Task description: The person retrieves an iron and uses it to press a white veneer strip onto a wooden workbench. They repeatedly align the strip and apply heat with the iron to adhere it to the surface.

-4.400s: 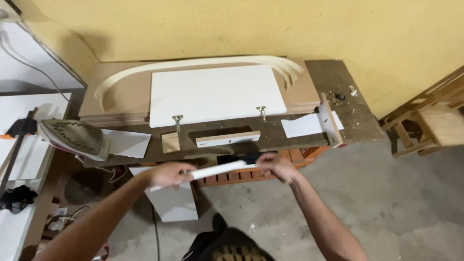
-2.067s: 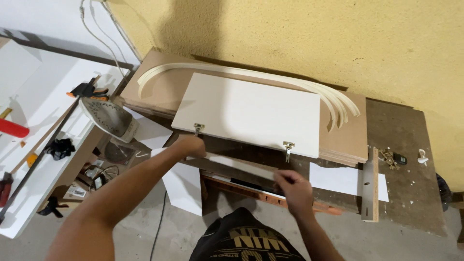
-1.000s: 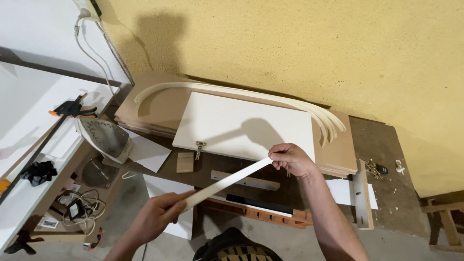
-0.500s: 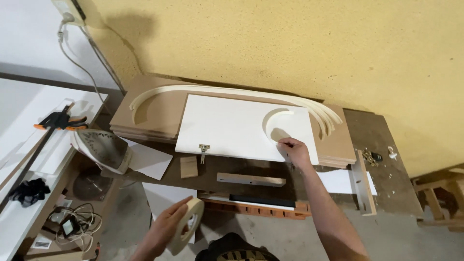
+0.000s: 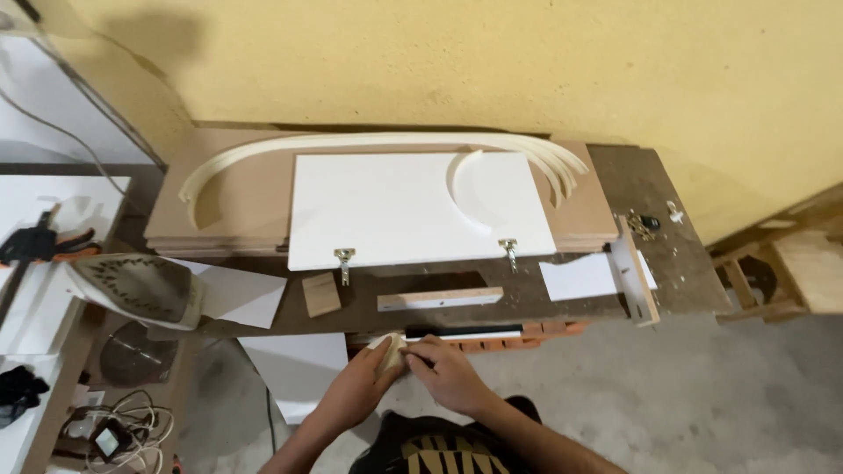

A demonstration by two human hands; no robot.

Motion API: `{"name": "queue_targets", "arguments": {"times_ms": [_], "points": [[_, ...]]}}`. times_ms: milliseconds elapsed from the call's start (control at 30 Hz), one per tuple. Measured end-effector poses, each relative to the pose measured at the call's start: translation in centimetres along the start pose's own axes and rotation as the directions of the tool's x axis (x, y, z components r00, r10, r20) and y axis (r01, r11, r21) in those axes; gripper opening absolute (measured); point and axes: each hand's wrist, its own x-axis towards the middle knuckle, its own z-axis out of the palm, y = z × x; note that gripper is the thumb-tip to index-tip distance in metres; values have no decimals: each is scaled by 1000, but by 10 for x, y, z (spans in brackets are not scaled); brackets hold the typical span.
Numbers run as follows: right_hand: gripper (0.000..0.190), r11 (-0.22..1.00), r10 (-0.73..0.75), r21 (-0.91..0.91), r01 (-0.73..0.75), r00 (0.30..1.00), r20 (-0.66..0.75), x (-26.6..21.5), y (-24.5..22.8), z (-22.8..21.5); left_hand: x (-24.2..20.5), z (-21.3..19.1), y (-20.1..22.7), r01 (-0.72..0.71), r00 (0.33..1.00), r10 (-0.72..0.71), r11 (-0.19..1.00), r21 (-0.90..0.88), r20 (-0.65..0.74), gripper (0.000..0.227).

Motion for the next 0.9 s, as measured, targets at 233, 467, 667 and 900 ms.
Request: {"name": "queue_targets", "arguments": {"times_ms": [233,467,667,900], "points": [[11,636,349,643,-426,902,253,-3,31,2,-4,-2,29,-207,975,194,970,129,107,49],[15,720,480,517,-462,871,109,-7,44,-49,1,-36,27,-183,946,131,971,155,295,54],[17,711,462,683,-164,842,-279,0,100,-100,50,-79,-25,8,951,-11,1000,11,310,54],[26,769,490,617,-166,772,-404,29,117,-123,97,-115,-13,-22,977,-40,957,290,207,47]]}}
